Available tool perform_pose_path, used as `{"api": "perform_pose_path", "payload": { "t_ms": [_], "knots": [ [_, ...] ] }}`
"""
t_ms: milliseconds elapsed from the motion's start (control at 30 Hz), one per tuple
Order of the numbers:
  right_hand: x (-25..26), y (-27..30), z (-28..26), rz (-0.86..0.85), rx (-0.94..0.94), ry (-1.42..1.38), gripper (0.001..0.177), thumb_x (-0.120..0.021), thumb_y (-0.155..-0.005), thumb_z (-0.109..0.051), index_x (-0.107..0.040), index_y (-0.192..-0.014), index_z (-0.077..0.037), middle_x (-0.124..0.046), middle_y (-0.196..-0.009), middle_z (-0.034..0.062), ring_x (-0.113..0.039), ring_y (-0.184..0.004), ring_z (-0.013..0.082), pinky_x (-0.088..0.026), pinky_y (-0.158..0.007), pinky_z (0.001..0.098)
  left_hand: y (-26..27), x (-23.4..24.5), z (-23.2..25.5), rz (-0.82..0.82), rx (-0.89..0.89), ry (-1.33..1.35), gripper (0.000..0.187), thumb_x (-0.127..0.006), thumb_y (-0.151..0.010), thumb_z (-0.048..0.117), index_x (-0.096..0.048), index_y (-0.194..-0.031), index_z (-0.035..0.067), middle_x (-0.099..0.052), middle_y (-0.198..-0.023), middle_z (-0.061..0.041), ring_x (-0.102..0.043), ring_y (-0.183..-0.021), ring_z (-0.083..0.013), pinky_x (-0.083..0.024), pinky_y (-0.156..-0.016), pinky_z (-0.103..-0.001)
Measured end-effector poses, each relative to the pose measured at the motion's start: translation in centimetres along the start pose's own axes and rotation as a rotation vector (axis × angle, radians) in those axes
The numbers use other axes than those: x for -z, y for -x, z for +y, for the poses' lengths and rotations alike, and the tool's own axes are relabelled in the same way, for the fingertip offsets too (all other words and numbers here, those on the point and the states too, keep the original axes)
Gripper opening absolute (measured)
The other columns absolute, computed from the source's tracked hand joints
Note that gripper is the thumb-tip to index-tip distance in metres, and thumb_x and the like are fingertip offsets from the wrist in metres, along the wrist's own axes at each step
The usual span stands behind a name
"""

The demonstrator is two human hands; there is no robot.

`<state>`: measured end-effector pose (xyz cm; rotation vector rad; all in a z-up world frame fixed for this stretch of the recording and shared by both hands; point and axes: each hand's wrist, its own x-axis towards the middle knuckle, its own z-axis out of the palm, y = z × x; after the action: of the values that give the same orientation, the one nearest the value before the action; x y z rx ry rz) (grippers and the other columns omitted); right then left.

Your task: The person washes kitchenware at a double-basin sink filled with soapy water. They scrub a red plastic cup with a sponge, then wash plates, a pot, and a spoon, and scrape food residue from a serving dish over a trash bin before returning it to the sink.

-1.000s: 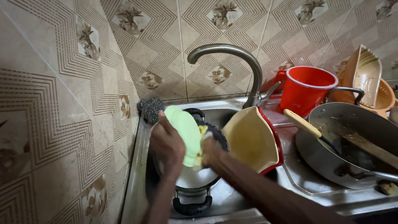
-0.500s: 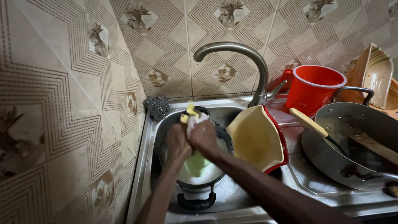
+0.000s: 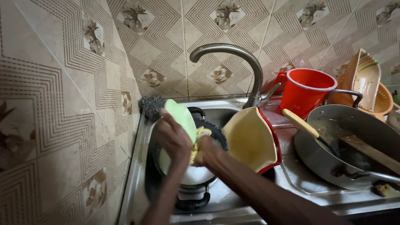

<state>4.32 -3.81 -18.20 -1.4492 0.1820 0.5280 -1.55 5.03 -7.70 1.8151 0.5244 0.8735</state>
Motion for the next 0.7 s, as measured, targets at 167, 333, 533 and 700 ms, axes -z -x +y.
{"api": "perform_pose_path", "payload": {
  "t_ms": [167,333,533,700],
  "knots": [
    [1.9,-0.7,-0.5,-0.328,-0.35,-0.511,0.048,-0.044,-0.1,-0.032,-0.058,-0.129,0.004,-0.067,-0.1,0.0185,-0.068,-0.075,0.0261,-0.06,-0.059,0.0389,-0.6,0.7,0.3,0.055,-0.148,-0.251,0.036,-0.038,-0.11,0.022,-0.063,-0.117,-0.004,-0.066,-0.084,-0.018,-0.063,-0.062,-0.028,-0.053,-0.054,-0.044],
    [5.2,-1.4,-3.1,-0.846,-0.709,-0.632,0.061,-0.046,-0.104,-0.041,-0.054,-0.133,0.012,-0.064,-0.093,0.0187,-0.065,-0.068,0.0225,-0.058,-0.052,0.0312,-5.0,5.7,0.2,-0.381,-0.16,-0.039,0.057,-0.063,-0.092,0.009,-0.044,-0.146,0.008,-0.074,-0.106,-0.018,-0.077,-0.082,-0.0254,-0.063,-0.076,-0.04],
    [3.7,0.6,-5.1,-0.879,-0.214,0.304,0.059,-0.05,-0.102,-0.038,-0.054,-0.133,0.012,-0.066,-0.094,0.0181,-0.067,-0.071,0.0217,-0.058,-0.055,0.0308,-7.0,8.8,2.1,-0.692,-0.346,-0.348,0.027,-0.07,-0.091,0.023,-0.077,-0.116,0.016,-0.079,-0.1,-0.016,-0.079,-0.085,-0.0303,-0.06,-0.081,-0.043],
    [2.2,3.9,-1.1,-0.61,0.211,1.424,0.055,-0.051,-0.1,-0.034,-0.056,-0.132,0.01,-0.068,-0.096,0.018,-0.068,-0.074,0.0215,-0.058,-0.059,0.0313,-6.0,10.2,3.7,-0.562,-0.289,-0.525,0.029,-0.064,-0.096,0.025,-0.071,-0.121,0.013,-0.074,-0.101,-0.022,-0.071,-0.096,-0.0425,-0.055,-0.085,-0.051]
  ]
}}
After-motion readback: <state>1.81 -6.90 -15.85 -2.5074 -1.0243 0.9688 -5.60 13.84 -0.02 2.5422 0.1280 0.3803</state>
